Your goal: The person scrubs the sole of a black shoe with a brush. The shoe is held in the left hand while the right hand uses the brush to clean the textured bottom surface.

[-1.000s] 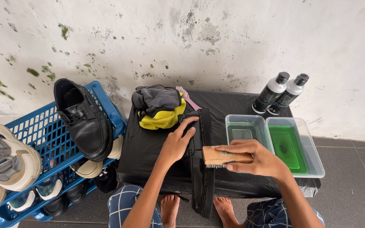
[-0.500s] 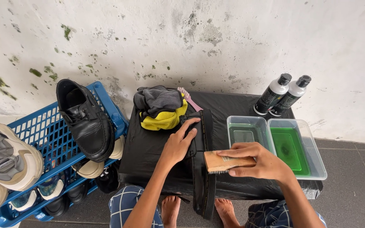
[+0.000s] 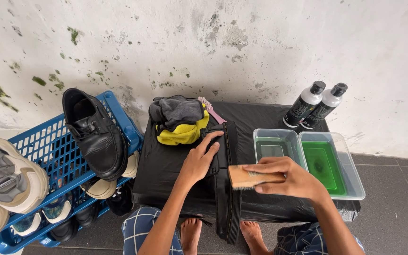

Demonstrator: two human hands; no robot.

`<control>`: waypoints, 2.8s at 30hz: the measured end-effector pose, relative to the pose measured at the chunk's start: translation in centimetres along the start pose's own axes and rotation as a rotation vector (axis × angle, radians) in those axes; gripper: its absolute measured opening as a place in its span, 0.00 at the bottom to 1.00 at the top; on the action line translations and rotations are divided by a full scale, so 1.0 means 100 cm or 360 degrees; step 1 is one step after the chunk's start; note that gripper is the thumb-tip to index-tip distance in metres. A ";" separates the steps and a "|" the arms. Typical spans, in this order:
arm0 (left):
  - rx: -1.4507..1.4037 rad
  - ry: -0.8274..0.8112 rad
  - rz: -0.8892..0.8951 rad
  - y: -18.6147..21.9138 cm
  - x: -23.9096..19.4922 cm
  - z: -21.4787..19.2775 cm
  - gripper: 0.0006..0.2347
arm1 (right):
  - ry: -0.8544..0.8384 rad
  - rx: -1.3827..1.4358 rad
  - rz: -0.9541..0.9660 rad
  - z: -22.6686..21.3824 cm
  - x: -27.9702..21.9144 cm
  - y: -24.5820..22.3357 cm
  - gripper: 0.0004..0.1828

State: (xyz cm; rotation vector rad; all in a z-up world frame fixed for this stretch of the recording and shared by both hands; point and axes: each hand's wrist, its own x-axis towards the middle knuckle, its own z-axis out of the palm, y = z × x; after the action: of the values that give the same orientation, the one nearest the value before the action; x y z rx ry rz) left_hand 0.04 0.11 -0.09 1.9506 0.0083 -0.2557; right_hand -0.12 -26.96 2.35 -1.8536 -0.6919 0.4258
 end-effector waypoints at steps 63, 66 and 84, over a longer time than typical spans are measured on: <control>0.0754 0.0206 0.0016 -0.002 0.005 0.014 0.15 | -0.0049 -0.0145 0.0226 -0.006 0.000 -0.023 0.27; 0.0722 0.0229 0.0070 -0.004 0.007 0.016 0.15 | 0.0160 -0.0405 0.0124 0.000 0.008 -0.032 0.26; 0.0749 0.0261 0.0104 -0.009 0.008 0.016 0.16 | -0.0164 -0.0730 0.0548 0.007 0.017 -0.072 0.33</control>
State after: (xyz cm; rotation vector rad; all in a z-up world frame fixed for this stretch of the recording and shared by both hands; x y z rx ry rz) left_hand 0.39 -1.08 -1.63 2.4308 -0.0090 -0.0542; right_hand -1.16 -23.44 8.83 -2.4147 -0.5691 0.6269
